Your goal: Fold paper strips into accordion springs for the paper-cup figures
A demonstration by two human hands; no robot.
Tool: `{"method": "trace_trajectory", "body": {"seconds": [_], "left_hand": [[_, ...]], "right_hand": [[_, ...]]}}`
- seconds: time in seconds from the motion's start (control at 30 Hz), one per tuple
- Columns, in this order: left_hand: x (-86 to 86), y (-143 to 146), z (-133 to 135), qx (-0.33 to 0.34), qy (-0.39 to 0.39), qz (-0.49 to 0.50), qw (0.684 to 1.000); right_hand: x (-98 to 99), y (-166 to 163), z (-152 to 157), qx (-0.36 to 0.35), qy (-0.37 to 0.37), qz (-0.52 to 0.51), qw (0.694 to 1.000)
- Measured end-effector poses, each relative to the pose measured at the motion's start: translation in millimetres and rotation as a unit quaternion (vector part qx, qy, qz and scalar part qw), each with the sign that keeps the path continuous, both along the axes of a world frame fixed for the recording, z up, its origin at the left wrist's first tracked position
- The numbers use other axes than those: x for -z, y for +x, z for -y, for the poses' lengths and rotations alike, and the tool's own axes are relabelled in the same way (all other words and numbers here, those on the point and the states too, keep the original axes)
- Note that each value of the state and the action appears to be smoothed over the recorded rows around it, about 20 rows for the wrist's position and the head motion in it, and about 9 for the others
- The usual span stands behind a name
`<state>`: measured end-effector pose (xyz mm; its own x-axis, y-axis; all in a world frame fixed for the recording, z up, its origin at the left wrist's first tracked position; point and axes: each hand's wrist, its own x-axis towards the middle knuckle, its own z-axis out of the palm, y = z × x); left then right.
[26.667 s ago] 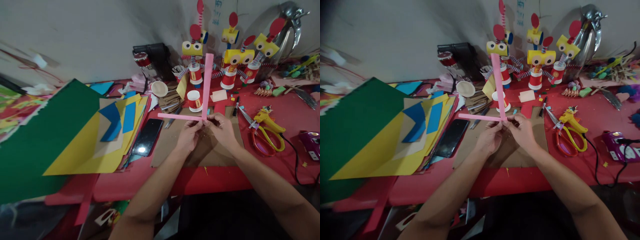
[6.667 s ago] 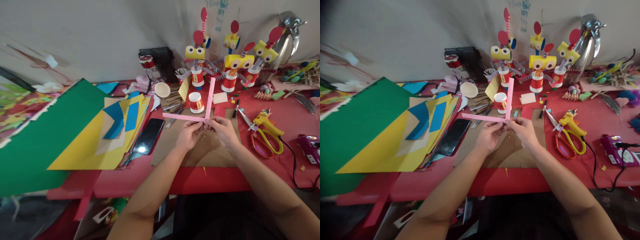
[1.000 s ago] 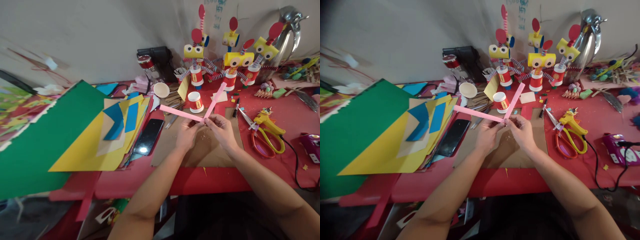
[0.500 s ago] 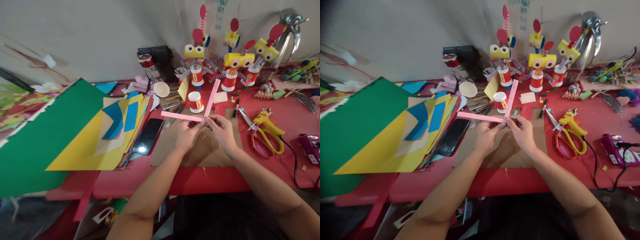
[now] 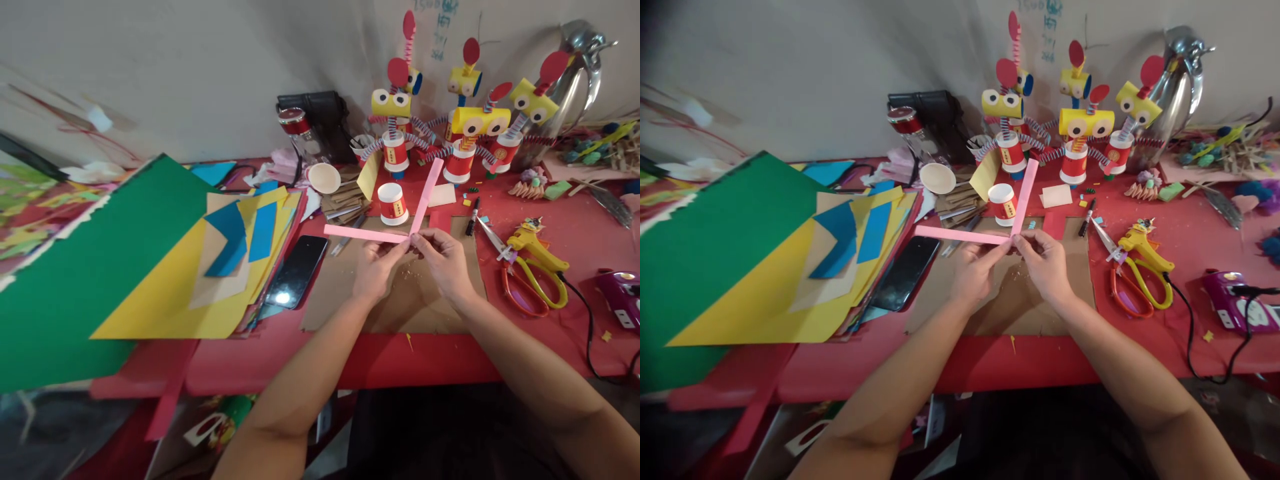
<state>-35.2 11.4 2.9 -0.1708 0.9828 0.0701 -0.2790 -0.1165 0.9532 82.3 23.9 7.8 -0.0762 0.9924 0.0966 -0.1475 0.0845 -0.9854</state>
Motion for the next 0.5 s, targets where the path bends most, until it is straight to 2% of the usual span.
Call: {"method": "trace_trajectory", "body": {"seconds": [0.2, 0.3, 0.5], "left_hand": [[1.7, 3.8, -1.1, -0.046, 0.003, 0.017, 0.999], [1.8, 5.6, -0.8, -0.048, 0.015, 0.019, 0.999], [-0.5, 7.4, 1.9, -0.035, 0.002, 0.058, 0.998]], "right_hand": [[0.6, -2.7, 2.8, -0.007, 0.009, -0.008, 1.0], [1.5, -4.0, 4.2, -0.02, 0.008, -0.027, 0.999], [1.5, -1.3, 5.4, 0.015, 0.047, 0.06, 0.997]]}}
